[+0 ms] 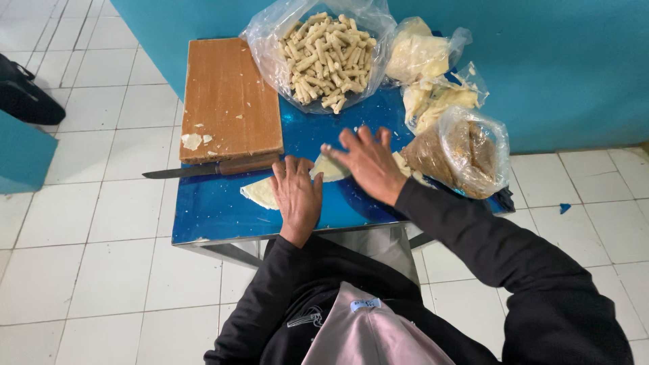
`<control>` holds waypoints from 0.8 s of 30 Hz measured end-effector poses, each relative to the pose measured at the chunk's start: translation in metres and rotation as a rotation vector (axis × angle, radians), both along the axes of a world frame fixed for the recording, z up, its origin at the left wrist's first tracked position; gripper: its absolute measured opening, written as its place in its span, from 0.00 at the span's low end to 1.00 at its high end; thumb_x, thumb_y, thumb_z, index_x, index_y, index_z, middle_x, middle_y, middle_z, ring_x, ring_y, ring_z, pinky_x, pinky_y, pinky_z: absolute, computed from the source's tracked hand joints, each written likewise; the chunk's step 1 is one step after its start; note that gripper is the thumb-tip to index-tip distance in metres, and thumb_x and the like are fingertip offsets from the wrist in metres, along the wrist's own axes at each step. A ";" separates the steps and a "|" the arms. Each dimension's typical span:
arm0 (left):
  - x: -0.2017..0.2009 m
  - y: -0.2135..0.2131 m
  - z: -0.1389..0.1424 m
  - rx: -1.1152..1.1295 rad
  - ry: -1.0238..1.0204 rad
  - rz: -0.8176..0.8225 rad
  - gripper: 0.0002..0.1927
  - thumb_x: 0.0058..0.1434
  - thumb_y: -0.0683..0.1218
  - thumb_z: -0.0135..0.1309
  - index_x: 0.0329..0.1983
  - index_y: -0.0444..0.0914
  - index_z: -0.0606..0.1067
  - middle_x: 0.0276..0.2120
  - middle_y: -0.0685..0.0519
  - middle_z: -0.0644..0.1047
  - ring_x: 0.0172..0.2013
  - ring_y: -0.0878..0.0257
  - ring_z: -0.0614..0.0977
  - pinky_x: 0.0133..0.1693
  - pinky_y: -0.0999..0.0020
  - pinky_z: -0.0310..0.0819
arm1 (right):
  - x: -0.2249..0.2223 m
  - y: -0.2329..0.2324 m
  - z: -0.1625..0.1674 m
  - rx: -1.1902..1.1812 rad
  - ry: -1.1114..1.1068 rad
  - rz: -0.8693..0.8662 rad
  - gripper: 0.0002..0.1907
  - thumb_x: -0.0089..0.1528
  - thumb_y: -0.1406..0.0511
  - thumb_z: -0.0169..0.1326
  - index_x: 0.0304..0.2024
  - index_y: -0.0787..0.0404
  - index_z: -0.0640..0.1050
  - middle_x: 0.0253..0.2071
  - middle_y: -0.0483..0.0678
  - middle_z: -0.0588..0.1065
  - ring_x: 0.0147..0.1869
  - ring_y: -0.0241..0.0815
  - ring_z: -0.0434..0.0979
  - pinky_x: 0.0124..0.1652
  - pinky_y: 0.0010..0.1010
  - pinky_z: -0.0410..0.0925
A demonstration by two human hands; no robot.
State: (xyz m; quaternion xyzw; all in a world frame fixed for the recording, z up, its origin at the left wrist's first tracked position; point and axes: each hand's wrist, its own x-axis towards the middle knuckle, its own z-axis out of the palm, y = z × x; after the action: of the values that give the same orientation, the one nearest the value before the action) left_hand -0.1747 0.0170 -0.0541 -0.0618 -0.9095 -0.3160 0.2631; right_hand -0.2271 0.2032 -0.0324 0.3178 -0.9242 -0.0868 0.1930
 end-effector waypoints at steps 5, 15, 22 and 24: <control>-0.005 0.004 -0.001 0.000 -0.013 0.002 0.13 0.57 0.46 0.62 0.43 0.38 0.74 0.44 0.47 0.71 0.48 0.47 0.69 0.45 0.52 0.60 | 0.006 -0.002 -0.012 0.016 0.072 0.050 0.31 0.64 0.69 0.47 0.68 0.37 0.72 0.51 0.44 0.66 0.57 0.47 0.64 0.54 0.55 0.55; -0.004 0.003 0.001 0.002 0.008 -0.005 0.14 0.58 0.46 0.62 0.43 0.38 0.74 0.43 0.47 0.70 0.47 0.48 0.69 0.45 0.52 0.60 | -0.014 0.004 -0.008 -0.014 0.171 -0.055 0.28 0.65 0.69 0.49 0.66 0.40 0.74 0.52 0.45 0.67 0.57 0.48 0.64 0.52 0.53 0.55; -0.003 0.009 -0.005 0.000 0.022 0.002 0.13 0.57 0.47 0.62 0.41 0.38 0.72 0.43 0.47 0.70 0.49 0.46 0.69 0.47 0.51 0.60 | 0.015 0.022 0.010 -0.002 0.144 -0.020 0.18 0.64 0.64 0.52 0.57 0.46 0.80 0.52 0.46 0.67 0.56 0.50 0.63 0.52 0.53 0.55; -0.002 0.011 -0.007 -0.016 0.024 0.004 0.14 0.59 0.47 0.62 0.42 0.38 0.71 0.43 0.47 0.69 0.50 0.46 0.69 0.47 0.50 0.60 | 0.017 0.042 0.040 -0.183 -0.132 -0.201 0.14 0.63 0.64 0.54 0.48 0.43 0.83 0.50 0.42 0.67 0.58 0.41 0.66 0.57 0.51 0.55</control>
State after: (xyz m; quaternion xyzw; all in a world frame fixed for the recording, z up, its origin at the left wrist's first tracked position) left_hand -0.1766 0.0275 -0.0615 -0.0658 -0.9088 -0.3076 0.2740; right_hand -0.2103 0.2456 0.0073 0.2095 -0.9661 0.0000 0.1505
